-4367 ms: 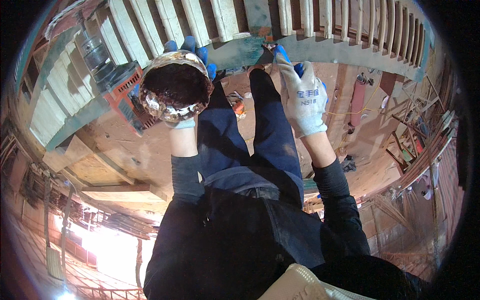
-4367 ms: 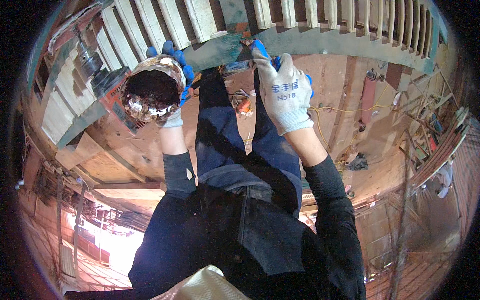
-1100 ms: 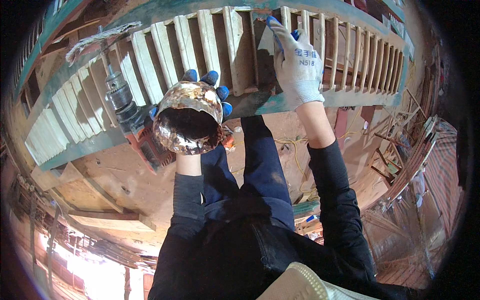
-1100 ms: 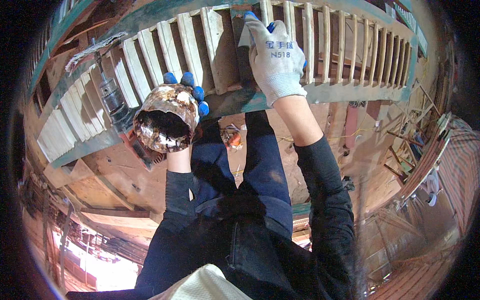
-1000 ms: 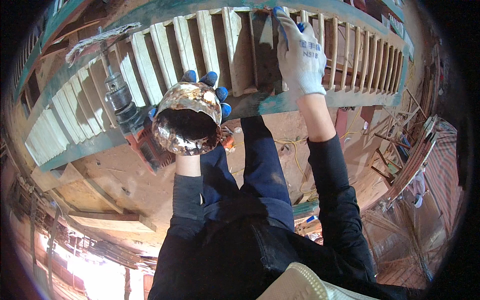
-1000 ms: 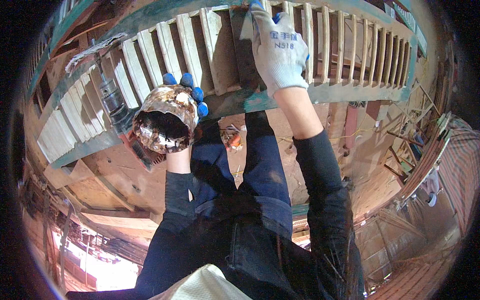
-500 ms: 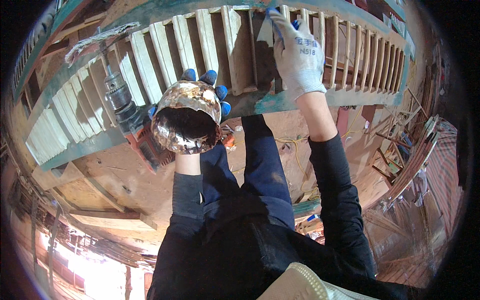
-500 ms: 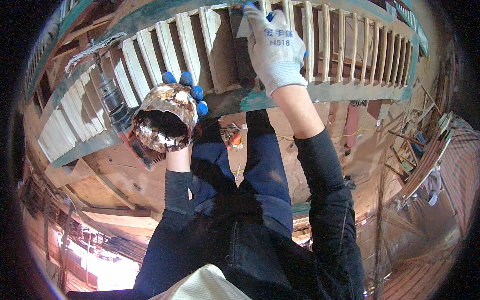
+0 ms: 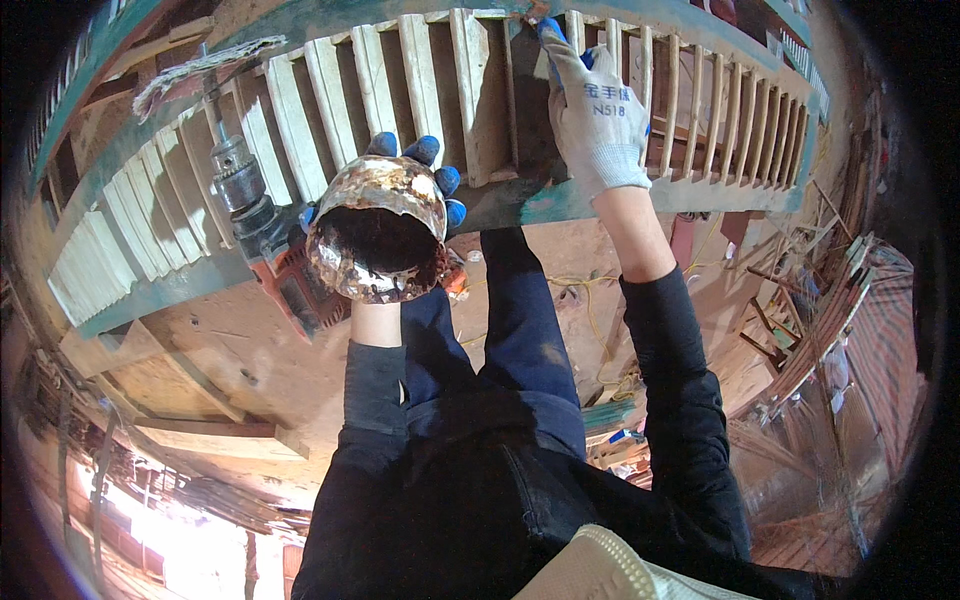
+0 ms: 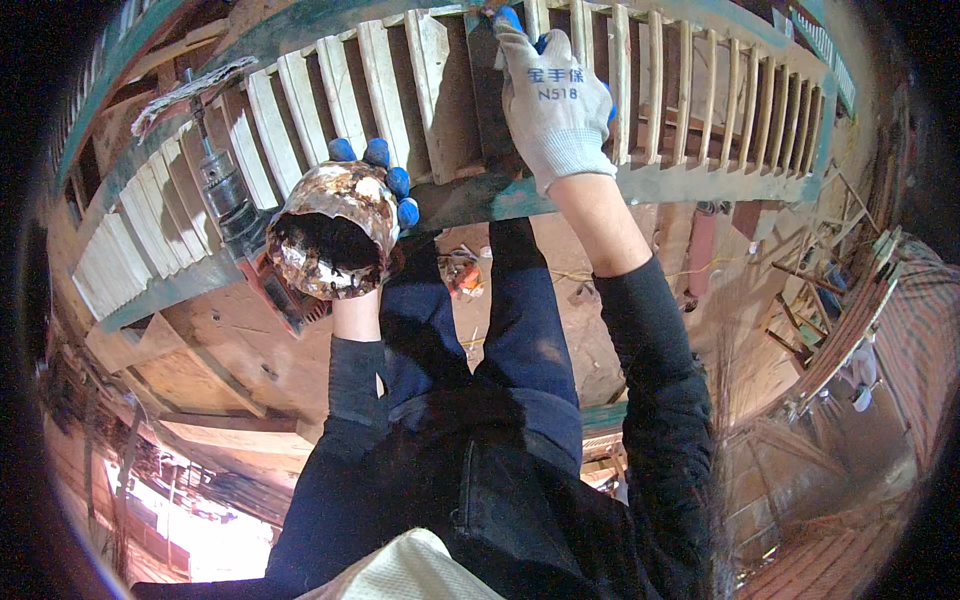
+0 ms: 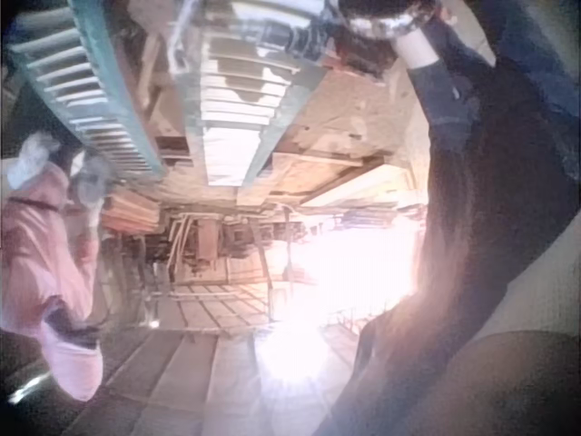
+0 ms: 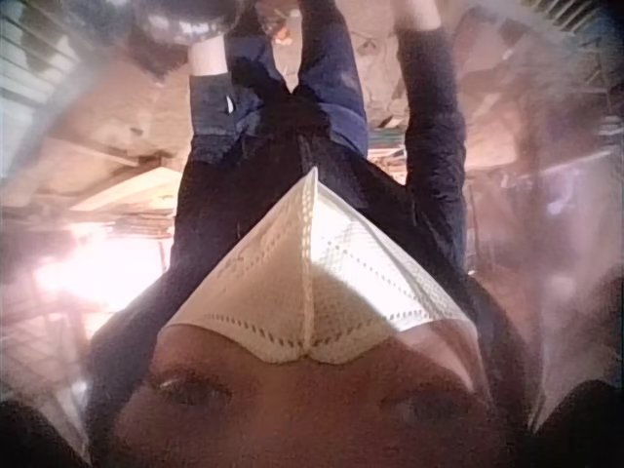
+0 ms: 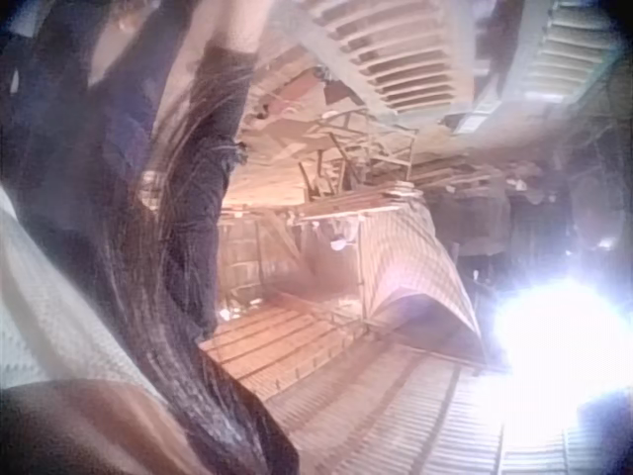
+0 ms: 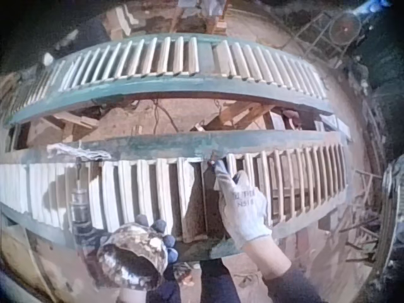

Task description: The person uses a handheld power sander to smooth wooden slats on a green frame, then applies a dark finish with a brush. The person moves between slats and occasionally adjusts position while working.

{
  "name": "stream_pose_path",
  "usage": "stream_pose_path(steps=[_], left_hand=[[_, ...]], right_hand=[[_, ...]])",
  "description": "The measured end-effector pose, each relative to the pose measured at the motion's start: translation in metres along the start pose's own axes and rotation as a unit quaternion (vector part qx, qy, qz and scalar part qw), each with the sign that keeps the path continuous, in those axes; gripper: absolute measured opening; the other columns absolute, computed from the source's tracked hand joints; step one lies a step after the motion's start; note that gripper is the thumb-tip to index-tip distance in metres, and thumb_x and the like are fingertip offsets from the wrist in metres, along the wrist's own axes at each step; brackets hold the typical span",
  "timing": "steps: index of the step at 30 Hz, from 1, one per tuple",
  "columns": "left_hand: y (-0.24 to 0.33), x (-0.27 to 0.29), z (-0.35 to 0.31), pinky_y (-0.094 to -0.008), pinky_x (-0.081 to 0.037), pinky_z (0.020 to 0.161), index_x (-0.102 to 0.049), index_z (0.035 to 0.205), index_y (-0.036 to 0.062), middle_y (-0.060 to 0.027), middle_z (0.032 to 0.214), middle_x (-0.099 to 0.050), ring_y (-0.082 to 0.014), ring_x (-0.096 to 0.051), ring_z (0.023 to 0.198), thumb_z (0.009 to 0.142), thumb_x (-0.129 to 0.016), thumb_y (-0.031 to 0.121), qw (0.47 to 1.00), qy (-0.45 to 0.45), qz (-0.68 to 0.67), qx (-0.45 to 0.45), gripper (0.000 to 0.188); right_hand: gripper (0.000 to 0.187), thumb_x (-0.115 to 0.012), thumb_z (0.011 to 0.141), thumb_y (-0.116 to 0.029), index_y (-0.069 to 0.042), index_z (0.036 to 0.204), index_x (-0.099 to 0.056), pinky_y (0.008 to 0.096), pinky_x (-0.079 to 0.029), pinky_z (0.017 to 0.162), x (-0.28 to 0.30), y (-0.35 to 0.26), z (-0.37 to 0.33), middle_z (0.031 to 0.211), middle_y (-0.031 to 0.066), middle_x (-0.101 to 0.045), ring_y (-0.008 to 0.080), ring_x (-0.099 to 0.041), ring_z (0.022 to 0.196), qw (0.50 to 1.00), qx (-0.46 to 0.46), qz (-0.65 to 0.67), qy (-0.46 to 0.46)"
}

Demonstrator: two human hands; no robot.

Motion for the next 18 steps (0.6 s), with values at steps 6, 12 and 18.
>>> stream_pose_path(steps=[6,12,18], left_hand=[[-0.001,0.001,-0.004,-0.0672,-0.035,0.103,-0.037,0.143,0.0052,-0.0286,0.146,-0.028,-0.0513,-0.033,0.131,0.07,-0.08,0.044,1.0,0.025,-0.013,-0.009,0.092],[-0.001,0.004,-0.001,-0.0676,-0.034,0.103,-0.039,0.141,0.0054,-0.0284,0.146,-0.029,-0.0514,-0.033,0.132,0.07,-0.08,0.044,0.999,0.015,-0.03,-0.008,0.091],[-0.002,0.003,0.001,-0.0681,-0.034,0.102,-0.04,0.14,0.0069,-0.0278,0.147,-0.029,-0.0514,-0.032,0.132,0.067,-0.082,0.043,0.999,0.014,-0.034,0.005,0.092]], right_hand=[[0.039,-0.06,0.09,-0.017,-0.017,0.129,-0.057,0.0402,-0.051,0.081,0.017,0.009,0.029,0.114,0.0154,-0.062,0.0298,-0.065,0.096,0.998,-0.028,0.064,0.0],[0.044,-0.058,0.086,-0.017,-0.028,0.128,-0.056,0.0462,-0.052,0.078,0.01,0.006,0.01,0.106,0.0164,-0.061,0.0355,-0.063,0.094,0.998,0.049,0.013,0.041],[0.04,-0.056,0.088,-0.016,-0.026,0.127,-0.056,0.0467,-0.052,0.077,0.005,0.004,0.013,0.106,0.0174,-0.06,0.0375,-0.063,0.092,1.0,0.012,0.011,0.012]])
Point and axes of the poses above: each hand's wrist, its own z-axis towards the middle knuckle, its own x-axis out of the back of the hand, y = z × x, the point moved 10 cm from there along z, towards the middle knuckle
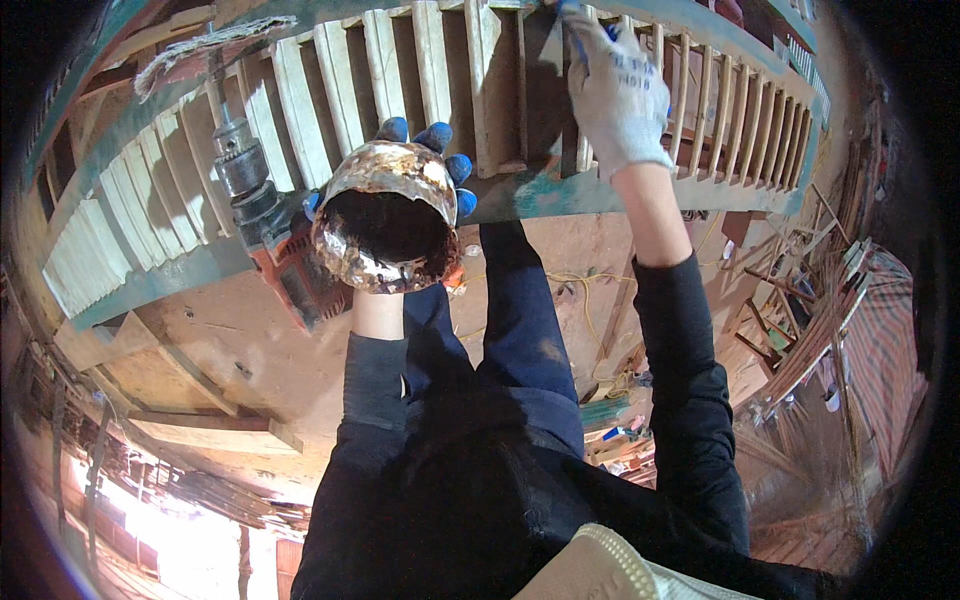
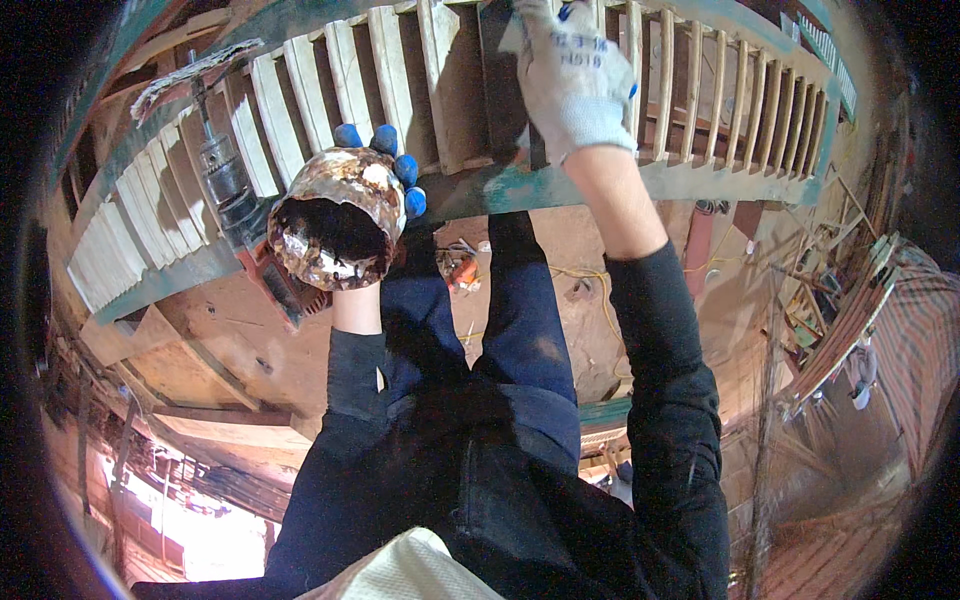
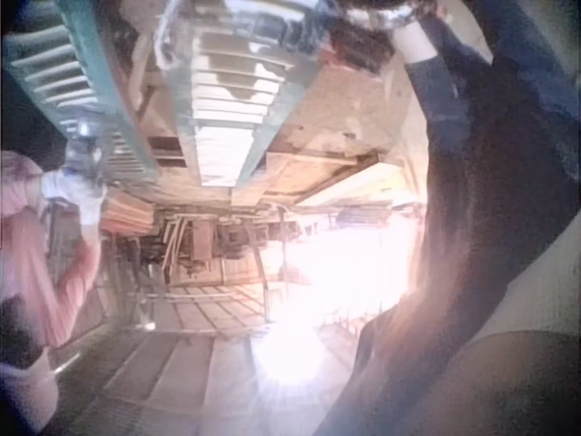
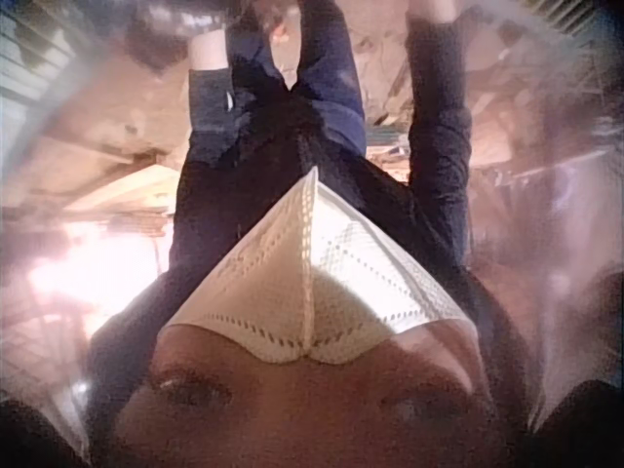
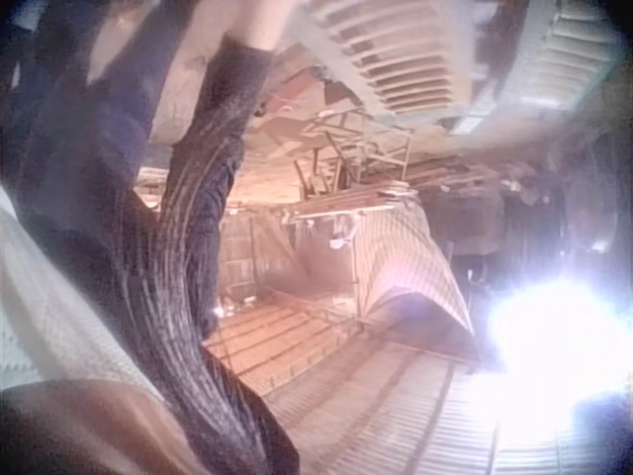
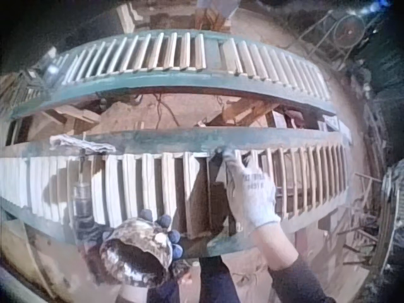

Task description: The person uses a handheld power sander to smooth wooden slats on a green frame, then applies a dark finish with a brush. The person moves between slats and occasionally adjusts position while working.

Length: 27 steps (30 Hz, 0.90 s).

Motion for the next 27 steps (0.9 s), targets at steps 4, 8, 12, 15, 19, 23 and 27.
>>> stream_pose_path(steps=[4,8,12,15,19,23,27], left_hand=[[-0.001,0.0,-0.001,-0.0685,-0.033,0.103,-0.039,0.141,0.0077,-0.0277,0.147,-0.029,-0.0513,-0.032,0.133,0.068,-0.082,0.044,1.0,0.0,-0.012,-0.004,0.092],[0.0,-0.001,-0.003,-0.0682,-0.032,0.104,-0.038,0.142,0.0079,-0.0279,0.148,-0.027,-0.0509,-0.03,0.134,0.067,-0.082,0.046,1.0,0.009,-0.007,-0.005,0.094],[-0.001,0.0,-0.003,-0.0674,-0.032,0.105,-0.037,0.142,0.0074,-0.0279,0.148,-0.026,-0.05,-0.029,0.135,0.067,-0.082,0.047,1.0,0.003,-0.02,-0.006,0.096],[-0.001,-0.002,-0.002,-0.0667,-0.032,0.105,-0.038,0.142,0.0067,-0.0281,0.148,-0.026,-0.0494,-0.03,0.134,0.068,-0.082,0.046,1.0,-0.002,-0.011,-0.005,0.094],[-0.002,-0.004,-0.001,-0.066,-0.032,0.105,-0.037,0.142,0.0071,-0.0279,0.148,-0.027,-0.0487,-0.031,0.134,0.069,-0.081,0.046,1.0,-0.009,-0.014,0.005,0.094],[-0.003,-0.002,-0.002,-0.0663,-0.032,0.105,-0.036,0.143,0.0071,-0.0278,0.148,-0.027,-0.0488,-0.031,0.134,0.068,-0.082,0.046,1.0,-0.006,-0.016,-0.002,0.095],[-0.001,-0.003,-0.002,-0.0665,-0.033,0.104,-0.036,0.143,0.0066,-0.0278,0.148,-0.027,-0.049,-0.03,0.134,0.067,-0.083,0.044,1.0,0.0,-0.002,0.005,0.097]], right_hand=[[0.045,-0.056,0.086,-0.012,-0.028,0.128,-0.055,0.047,-0.052,0.075,0.005,-0.009,-0.013,0.103,0.0179,-0.059,0.0385,-0.063,0.09,0.998,0.015,0.069,-0.001],[0.05,-0.06,0.082,-0.009,-0.029,0.127,-0.056,0.0466,-0.052,0.072,0.002,-0.011,-0.012,0.102,0.0171,-0.058,0.0378,-0.063,0.084,0.996,0.021,0.085,0.032],[0.051,-0.062,0.079,-0.007,-0.029,0.125,-0.057,0.0456,-0.052,0.07,-0.011,-0.015,-0.017,0.104,0.0156,-0.057,0.0367,-0.063,0.082,1.0,0.011,0.024,0.014],[0.048,-0.064,0.079,-0.009,-0.028,0.122,-0.058,0.0449,-0.053,0.069,-0.006,-0.014,-0.017,0.104,0.0158,-0.057,0.0356,-0.065,0.083,0.998,0.02,0.051,0.027],[0.045,-0.062,0.08,-0.008,-0.027,0.12,-0.059,0.0443,-0.053,0.069,-0.002,-0.01,-0.013,0.104,0.0167,-0.058,0.0356,-0.064,0.085,0.995,0.033,0.069,0.058],[0.046,-0.059,0.081,-0.005,-0.023,0.123,-0.059,0.0438,-0.052,0.07,-0.003,-0.014,-0.018,0.098,0.0162,-0.058,0.0368,-0.063,0.083,0.995,0.057,0.067,0.045],[0.047,-0.059,0.081,-0.004,-0.025,0.123,-0.06,0.0436,-0.052,0.07,-0.003,-0.001,-0.014,0.098,0.0152,-0.058,0.0367,-0.063,0.082,0.993,0.039,0.083,0.071]])
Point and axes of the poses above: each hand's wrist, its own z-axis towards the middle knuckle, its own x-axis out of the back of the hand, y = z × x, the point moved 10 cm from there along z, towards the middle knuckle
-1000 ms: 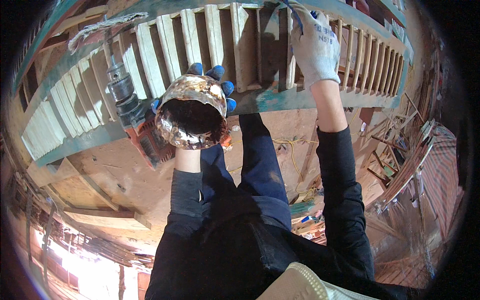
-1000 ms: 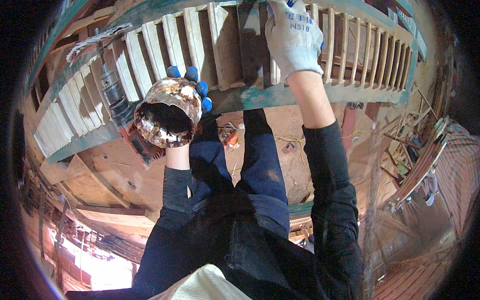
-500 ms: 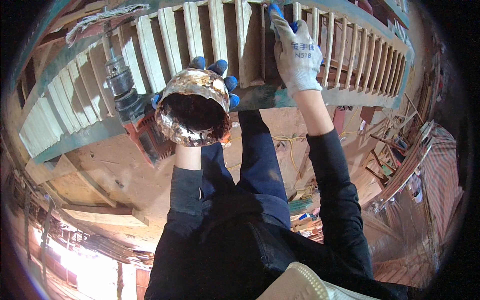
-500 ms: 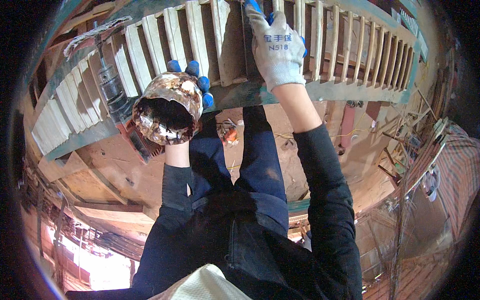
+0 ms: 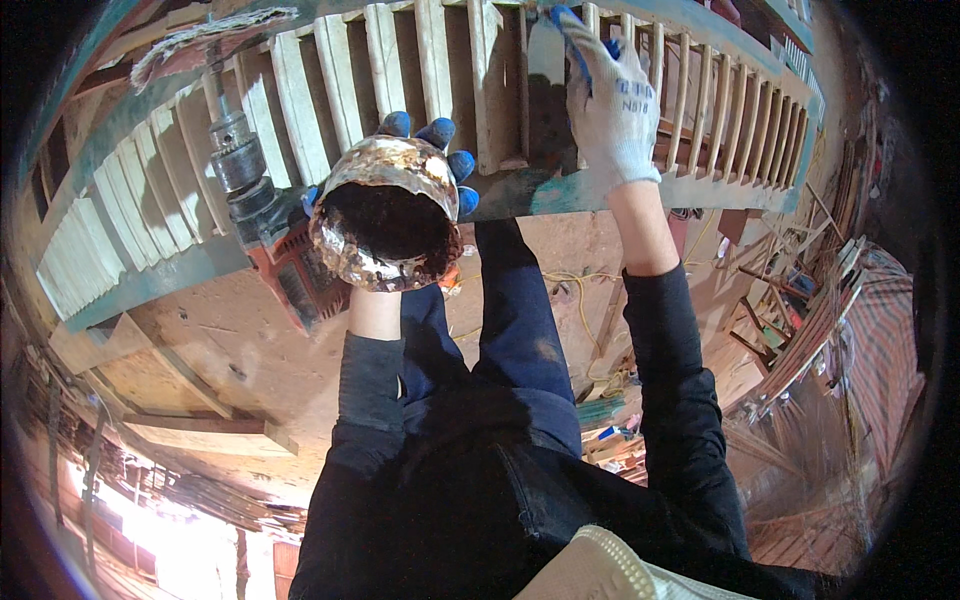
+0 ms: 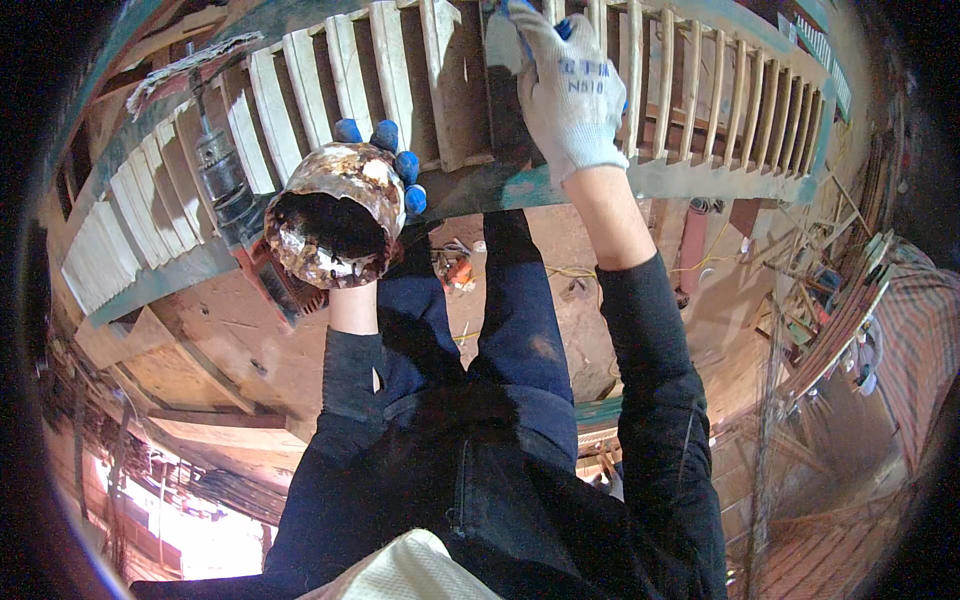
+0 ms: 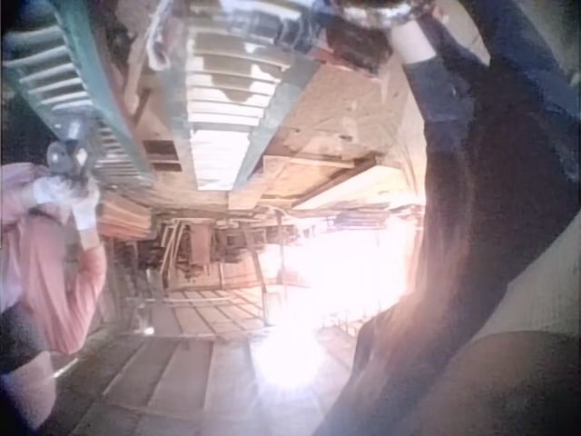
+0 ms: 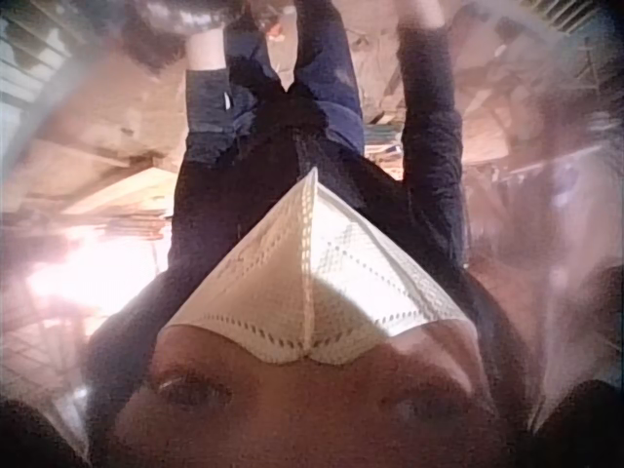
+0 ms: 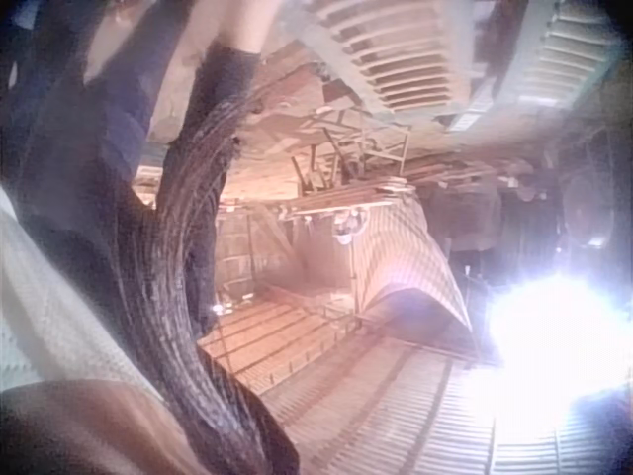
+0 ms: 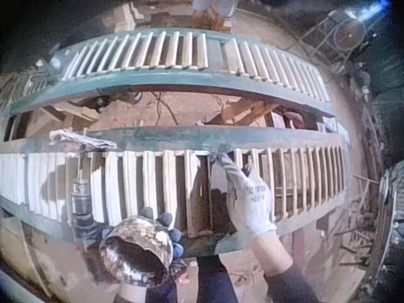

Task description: The person uses a handheld power sander to smooth wooden slats on a green frame, then applies a dark finish with a brush. The person moves between slats and occasionally adjusts position while working.

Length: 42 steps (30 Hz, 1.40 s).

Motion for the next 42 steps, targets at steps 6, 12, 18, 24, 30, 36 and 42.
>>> stream_pose_path(steps=[6,12,18,24,30,36,42], left_hand=[[-0.003,-0.005,0.001,-0.0668,-0.034,0.104,-0.048,0.137,0.0106,-0.0204,0.148,-0.034,-0.0484,-0.037,0.13,0.085,-0.068,0.03,1.0,0.014,0.02,-0.002,0.059],[0.002,0.004,-0.001,-0.0687,-0.03,0.105,-0.036,0.143,0.0074,-0.0282,0.148,-0.026,-0.0518,-0.029,0.134,0.067,-0.084,0.043,1.0,0.006,-0.015,-0.007,0.097],[0.002,0.005,0.001,-0.0677,-0.035,0.102,-0.045,0.139,0.0091,-0.0266,0.145,-0.033,-0.0503,-0.034,0.131,0.071,-0.083,0.03,1.0,0.006,0.015,0.003,0.081],[0.0,0.002,-0.002,-0.0635,-0.033,0.105,-0.051,0.136,0.0168,-0.0174,0.149,-0.034,-0.0445,-0.033,0.134,0.09,-0.061,0.025,0.998,0.048,0.034,0.011,0.047],[-0.005,0.002,0.003,-0.0595,-0.034,0.104,-0.054,0.134,0.0194,-0.0146,0.147,-0.039,-0.0403,-0.038,0.131,0.089,-0.061,0.024,0.998,0.02,0.05,0.027,0.045],[-0.003,0.001,0.005,-0.0594,-0.037,0.101,-0.056,0.131,0.0196,-0.0152,0.145,-0.041,-0.041,-0.042,0.128,0.089,-0.062,0.024,0.997,0.037,0.063,0.026,0.043],[-0.001,0.006,0.006,-0.0602,-0.038,0.1,-0.054,0.133,0.0198,-0.0166,0.145,-0.042,-0.0416,-0.043,0.126,0.09,-0.061,0.027,0.998,0.02,0.047,0.044,0.045]], right_hand=[[0.047,-0.061,0.081,-0.005,-0.027,0.122,-0.06,0.0433,-0.052,0.071,-0.003,-0.015,-0.004,0.101,0.0153,-0.059,0.036,-0.063,0.087,0.998,-0.007,-0.013,-0.059],[0.031,-0.058,0.089,-0.01,-0.012,0.12,-0.062,0.0358,-0.051,0.077,0.024,0.018,-0.005,0.096,0.0133,-0.064,0.0309,-0.063,0.084,0.993,-0.012,0.073,0.095],[0.049,-0.056,0.097,-0.024,-0.009,0.142,-0.043,0.0164,-0.027,0.05,0.004,0.05,-0.084,0.072,-0.0073,-0.038,0.0019,-0.033,0.059,0.657,-0.272,0.701,-0.054],[0.053,-0.055,0.097,-0.025,-0.006,0.144,-0.038,0.0179,-0.025,0.049,-0.013,0.046,-0.182,0.071,-0.0065,-0.034,0.004,-0.029,0.057,0.494,-0.4,0.769,-0.071],[0.039,-0.054,0.096,-0.017,-0.008,0.134,-0.052,0.028,-0.044,0.059,0.019,0.04,-0.101,0.08,0.0014,-0.056,0.0151,-0.054,0.068,0.895,-0.167,0.412,0.014],[0.053,-0.061,0.082,-0.012,-0.028,0.132,-0.051,0.0451,-0.052,0.067,0.013,-0.004,-0.025,0.102,0.0175,-0.056,0.0364,-0.064,0.079,0.987,-0.13,0.085,0.031],[0.053,-0.057,0.086,-0.014,-0.03,0.135,-0.047,0.0459,-0.054,0.06,-0.012,-0.003,-0.018,0.108,0.0194,-0.054,0.0365,-0.066,0.071,0.983,-0.183,-0.015,0.005]])
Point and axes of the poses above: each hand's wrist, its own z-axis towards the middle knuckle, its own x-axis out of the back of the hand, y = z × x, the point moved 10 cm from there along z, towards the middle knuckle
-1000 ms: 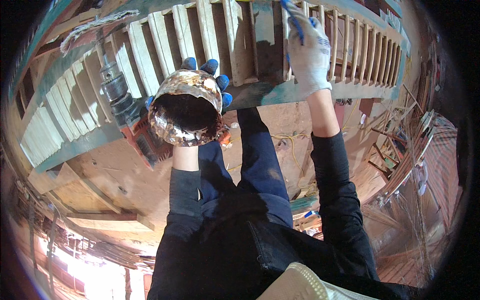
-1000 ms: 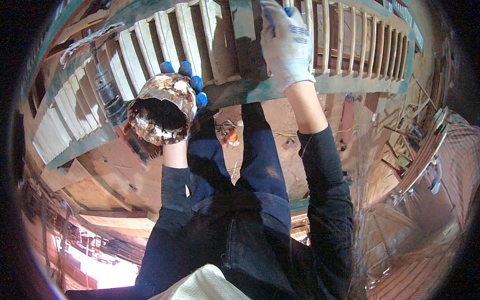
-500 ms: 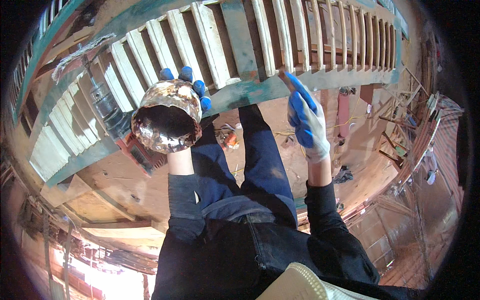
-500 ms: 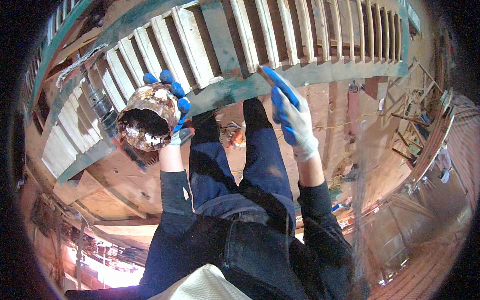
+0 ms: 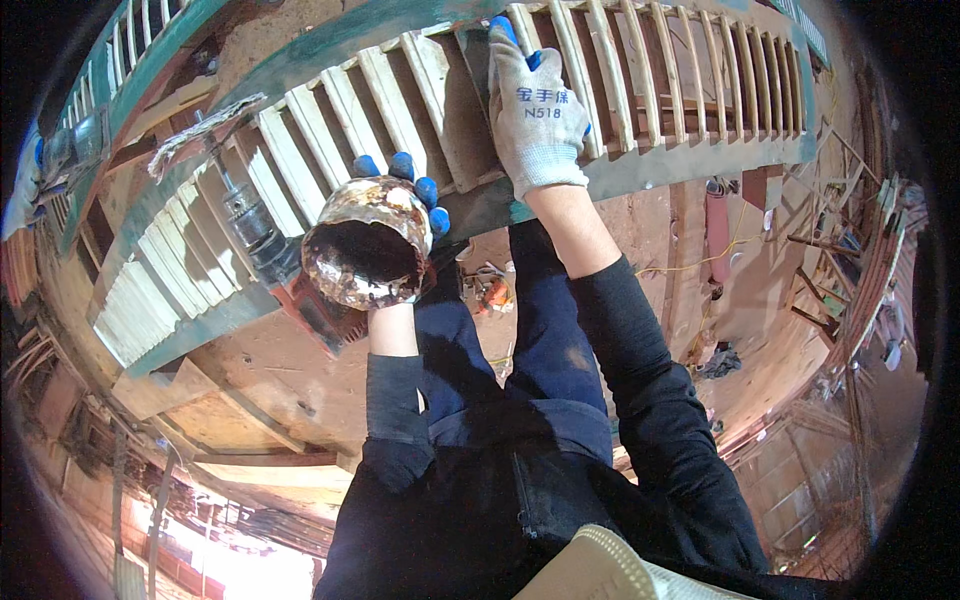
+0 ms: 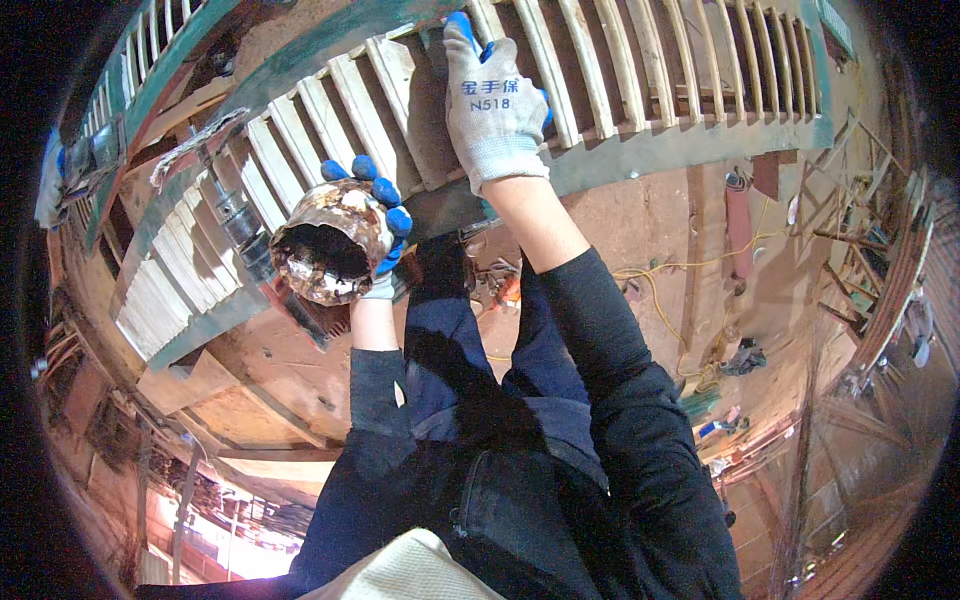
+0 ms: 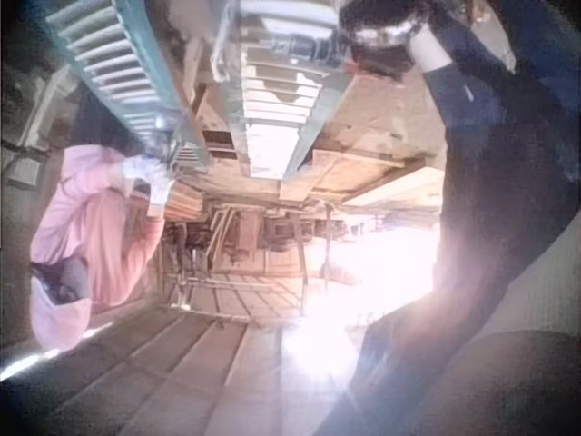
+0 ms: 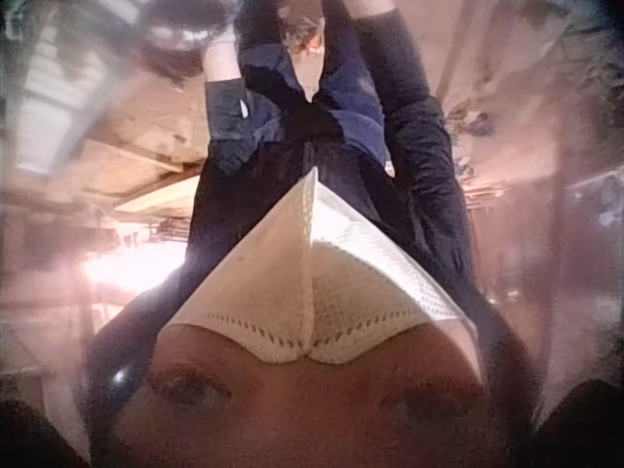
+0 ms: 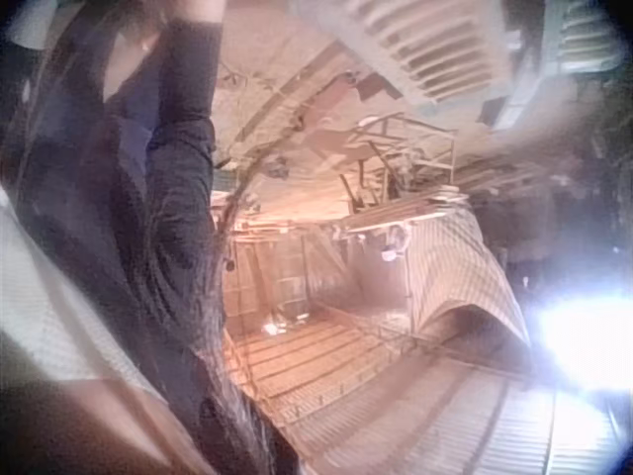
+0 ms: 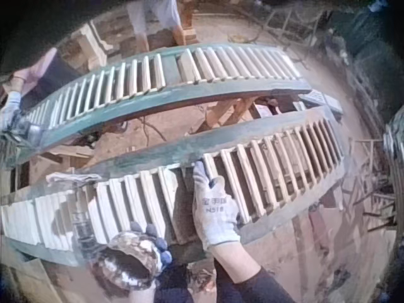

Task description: The person uses a handheld power sander to smooth wooden slats on a green frame, then applies a dark finish with a brush. The person moves between slats and occasionally adjusts position while working.

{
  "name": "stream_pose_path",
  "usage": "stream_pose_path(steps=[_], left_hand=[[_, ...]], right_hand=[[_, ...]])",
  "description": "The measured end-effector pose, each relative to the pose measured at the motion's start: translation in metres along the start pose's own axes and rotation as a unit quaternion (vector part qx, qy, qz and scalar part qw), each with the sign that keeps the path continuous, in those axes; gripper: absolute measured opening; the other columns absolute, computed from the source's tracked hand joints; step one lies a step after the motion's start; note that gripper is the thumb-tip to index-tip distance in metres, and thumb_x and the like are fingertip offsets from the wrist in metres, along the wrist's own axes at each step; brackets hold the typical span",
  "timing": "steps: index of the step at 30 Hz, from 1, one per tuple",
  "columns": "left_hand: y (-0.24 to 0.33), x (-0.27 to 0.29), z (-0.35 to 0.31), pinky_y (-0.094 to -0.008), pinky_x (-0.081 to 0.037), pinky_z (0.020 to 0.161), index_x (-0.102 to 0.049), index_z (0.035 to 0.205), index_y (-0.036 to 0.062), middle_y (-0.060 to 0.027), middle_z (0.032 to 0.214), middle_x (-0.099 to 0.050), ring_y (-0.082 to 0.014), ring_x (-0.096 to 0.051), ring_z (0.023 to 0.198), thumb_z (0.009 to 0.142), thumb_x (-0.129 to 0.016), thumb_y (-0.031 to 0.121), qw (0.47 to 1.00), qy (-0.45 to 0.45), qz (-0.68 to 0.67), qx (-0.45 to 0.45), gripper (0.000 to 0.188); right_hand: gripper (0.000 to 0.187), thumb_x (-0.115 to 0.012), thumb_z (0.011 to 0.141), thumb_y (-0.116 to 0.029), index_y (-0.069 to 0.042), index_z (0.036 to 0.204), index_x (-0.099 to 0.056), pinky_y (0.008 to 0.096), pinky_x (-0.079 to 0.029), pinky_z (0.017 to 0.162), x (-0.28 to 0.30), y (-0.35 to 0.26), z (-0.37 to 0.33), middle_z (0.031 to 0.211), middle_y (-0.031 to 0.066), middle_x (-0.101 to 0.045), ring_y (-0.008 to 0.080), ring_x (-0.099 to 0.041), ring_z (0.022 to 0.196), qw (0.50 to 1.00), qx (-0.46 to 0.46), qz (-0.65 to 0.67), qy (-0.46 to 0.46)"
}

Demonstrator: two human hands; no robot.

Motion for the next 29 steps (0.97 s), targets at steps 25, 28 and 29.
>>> stream_pose_path(steps=[25,28,29], left_hand=[[-0.003,0.0,-0.008,-0.0689,-0.031,0.103,-0.034,0.145,0.0088,-0.0264,0.149,-0.027,-0.0527,-0.033,0.131,0.075,-0.075,0.047,0.989,0.017,-0.148,-0.015,0.09],[-0.001,0.0,-0.01,-0.0693,-0.03,0.104,-0.033,0.146,0.0105,-0.0258,0.15,-0.026,-0.0522,-0.032,0.132,0.075,-0.074,0.05,0.99,0.045,-0.135,-0.018,0.09],[0.001,-0.002,-0.01,-0.0698,-0.029,0.103,-0.032,0.147,0.0115,-0.0255,0.15,-0.026,-0.0519,-0.032,0.132,0.076,-0.073,0.051,0.99,0.042,-0.132,-0.022,0.091]], right_hand=[[0.04,-0.045,0.095,-0.02,-0.02,0.134,-0.047,0.05,-0.053,0.065,0.0,-0.012,0.017,0.098,0.0217,-0.058,0.0403,-0.065,0.074,0.995,-0.064,-0.076,0.008],[0.031,-0.049,0.095,-0.021,-0.018,0.125,-0.058,0.0483,-0.051,0.074,0.005,-0.018,0.013,0.094,0.0213,-0.063,0.0385,-0.064,0.083,0.995,-0.061,-0.081,-0.001],[0.034,-0.049,0.095,-0.023,-0.017,0.129,-0.056,0.0478,-0.051,0.077,0.006,-0.024,0.012,0.1,0.0207,-0.064,0.0392,-0.064,0.089,0.997,-0.048,-0.051,-0.035]])
Point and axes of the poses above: each hand's wrist, its own z-axis towards the middle knuckle, its own x-axis out of the back of the hand, y = z × x, the point moved 10 cm from there along z, towards the middle knuckle
